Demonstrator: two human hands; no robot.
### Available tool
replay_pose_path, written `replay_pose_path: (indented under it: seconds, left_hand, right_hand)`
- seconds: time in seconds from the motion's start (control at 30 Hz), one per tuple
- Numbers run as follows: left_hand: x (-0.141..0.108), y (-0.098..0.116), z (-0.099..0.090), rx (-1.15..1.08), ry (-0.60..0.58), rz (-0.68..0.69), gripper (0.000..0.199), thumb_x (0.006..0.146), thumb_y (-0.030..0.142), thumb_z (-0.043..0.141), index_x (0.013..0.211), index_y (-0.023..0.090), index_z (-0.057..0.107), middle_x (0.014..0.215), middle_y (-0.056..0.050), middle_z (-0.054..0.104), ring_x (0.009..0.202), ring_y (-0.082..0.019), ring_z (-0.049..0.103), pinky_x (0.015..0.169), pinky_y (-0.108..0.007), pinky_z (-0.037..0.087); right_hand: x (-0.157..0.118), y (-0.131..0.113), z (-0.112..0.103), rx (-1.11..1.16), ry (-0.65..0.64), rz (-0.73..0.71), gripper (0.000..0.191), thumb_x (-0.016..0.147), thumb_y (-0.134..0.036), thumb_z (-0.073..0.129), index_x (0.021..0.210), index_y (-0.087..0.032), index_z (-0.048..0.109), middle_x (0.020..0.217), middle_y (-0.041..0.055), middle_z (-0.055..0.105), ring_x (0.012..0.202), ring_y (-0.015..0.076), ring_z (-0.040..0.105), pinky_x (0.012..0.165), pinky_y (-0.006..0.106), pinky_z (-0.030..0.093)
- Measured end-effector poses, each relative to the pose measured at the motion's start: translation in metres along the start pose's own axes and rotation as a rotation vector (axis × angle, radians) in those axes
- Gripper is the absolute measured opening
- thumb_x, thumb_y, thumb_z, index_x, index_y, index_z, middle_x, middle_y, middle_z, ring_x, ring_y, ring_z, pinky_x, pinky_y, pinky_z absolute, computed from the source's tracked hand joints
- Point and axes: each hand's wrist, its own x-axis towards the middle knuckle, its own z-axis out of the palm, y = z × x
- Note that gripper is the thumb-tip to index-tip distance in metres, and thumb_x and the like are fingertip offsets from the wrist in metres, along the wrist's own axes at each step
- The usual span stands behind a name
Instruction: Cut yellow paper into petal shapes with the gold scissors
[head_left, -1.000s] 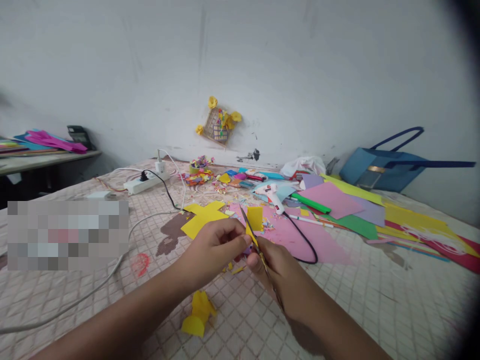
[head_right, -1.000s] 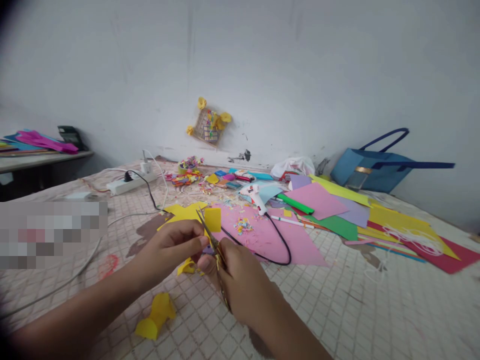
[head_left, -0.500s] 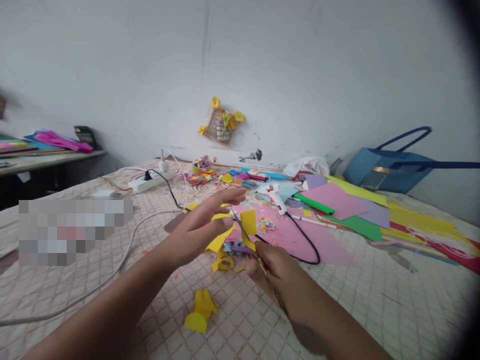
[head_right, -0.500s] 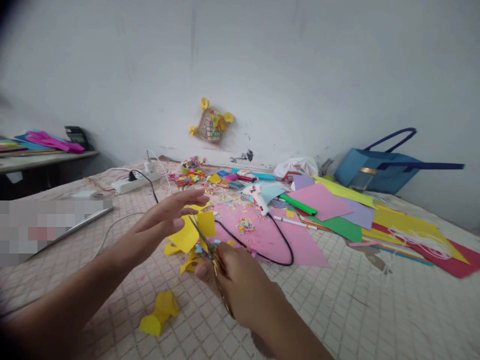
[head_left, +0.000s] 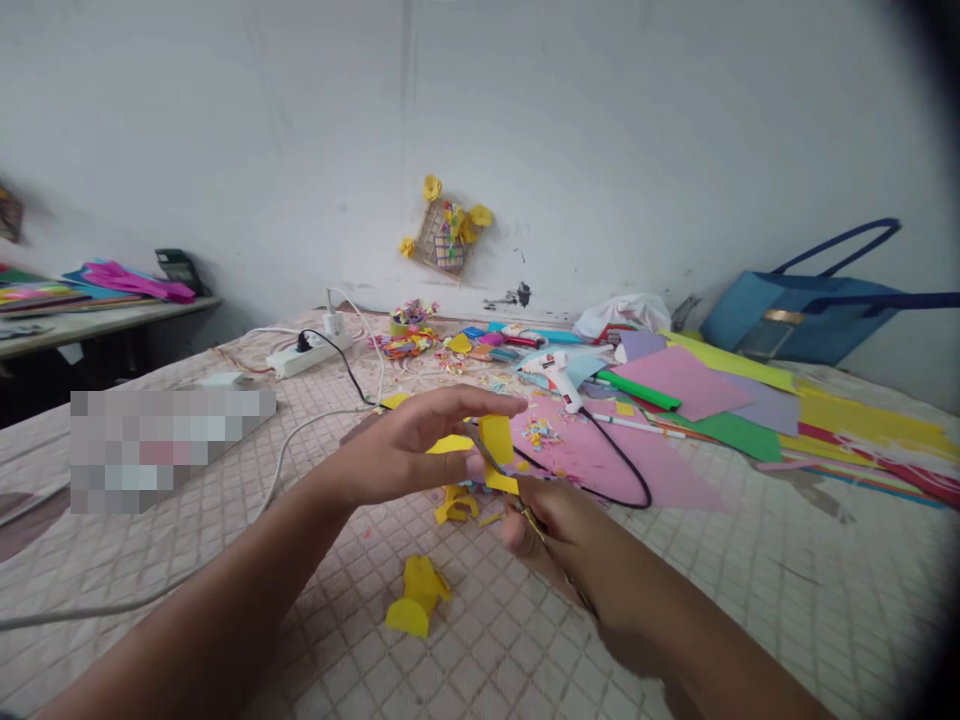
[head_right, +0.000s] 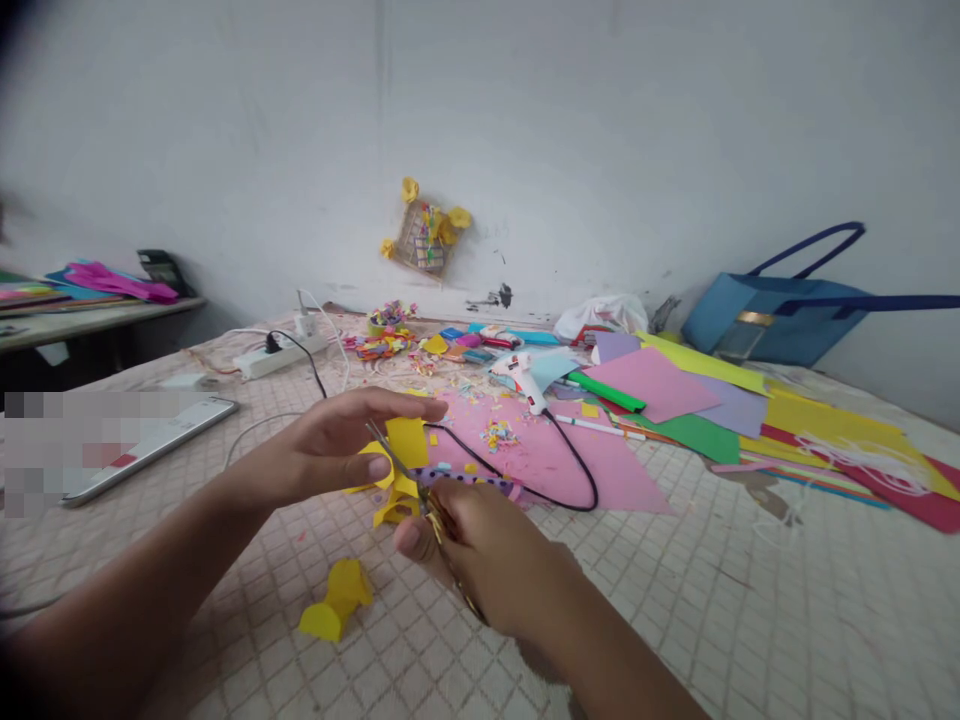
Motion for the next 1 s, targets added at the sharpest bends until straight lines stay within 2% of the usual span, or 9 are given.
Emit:
replay_pose_path:
  seconds: [0.2, 0.3, 0.6, 0.87, 1.0]
  left_hand:
    - [0.0010, -0.0044, 0.0013, -0.034, 0.059, -0.042, 0.032, 0.076, 0.015, 0.062, 0.106, 0.022, 0.057, 0.114, -0.009, 0.060, 0.105, -0.022, 0.056, 0.085, -0.034, 0.048]
    - [0.0010, -0.0065, 0.0017, -0.079, 0.085, -0.044, 0.031, 0.074, 0.013, 0.064, 0.103, 0.023, 0.057, 0.114, -0.007, 0.060, 0.102, -0.021, 0.058, 0.083, -0.033, 0.049]
    - [0.0009, -0.0071, 0.0032, -0.094, 0.114, -0.038, 0.029, 0.073, 0.012, 0.065, 0.099, 0.021, 0.058, 0.113, -0.008, 0.061, 0.097, -0.019, 0.059, 0.082, -0.033, 0.049]
    - [0.0009, -0.0075, 0.0028, -0.029, 0.174, -0.035, 0.030, 0.069, 0.014, 0.069, 0.097, 0.020, 0.059, 0.110, -0.008, 0.063, 0.096, -0.019, 0.059, 0.082, -0.032, 0.049]
    - [0.0008, -0.0073, 0.0027, 0.031, 0.204, -0.010, 0.031, 0.068, 0.015, 0.070, 0.097, 0.019, 0.059, 0.109, -0.009, 0.063, 0.096, -0.019, 0.059, 0.082, -0.032, 0.048]
  right_hand:
    - [-0.0032, 0.0018, 0.0042, 0.044, -0.005, 0.029, 0.046, 0.080, -0.062, 0.041, 0.077, -0.018, 0.052, 0.069, -0.0008, 0.053, 0.059, 0.0127, 0.043, 0.052, 0.023, 0.033]
    - [-0.0037, 0.0019, 0.0038, 0.019, 0.000, 0.011, 0.047, 0.081, -0.063, 0.038, 0.077, -0.018, 0.050, 0.071, -0.0008, 0.052, 0.061, 0.0125, 0.042, 0.052, 0.023, 0.031]
    - [-0.0057, 0.0001, 0.0029, 0.043, -0.027, 0.037, 0.049, 0.082, -0.064, 0.034, 0.085, -0.020, 0.053, 0.081, 0.0020, 0.059, 0.070, 0.0164, 0.050, 0.057, 0.026, 0.035]
    - [-0.0066, 0.0035, 0.0033, 0.094, -0.005, 0.090, 0.044, 0.082, -0.062, 0.040, 0.083, -0.020, 0.055, 0.074, 0.0015, 0.056, 0.069, 0.0169, 0.048, 0.058, 0.027, 0.036]
    - [-0.0047, 0.0039, 0.0039, 0.047, 0.004, 0.090, 0.046, 0.082, -0.063, 0.037, 0.079, -0.020, 0.052, 0.071, 0.0004, 0.055, 0.063, 0.0150, 0.046, 0.052, 0.025, 0.032]
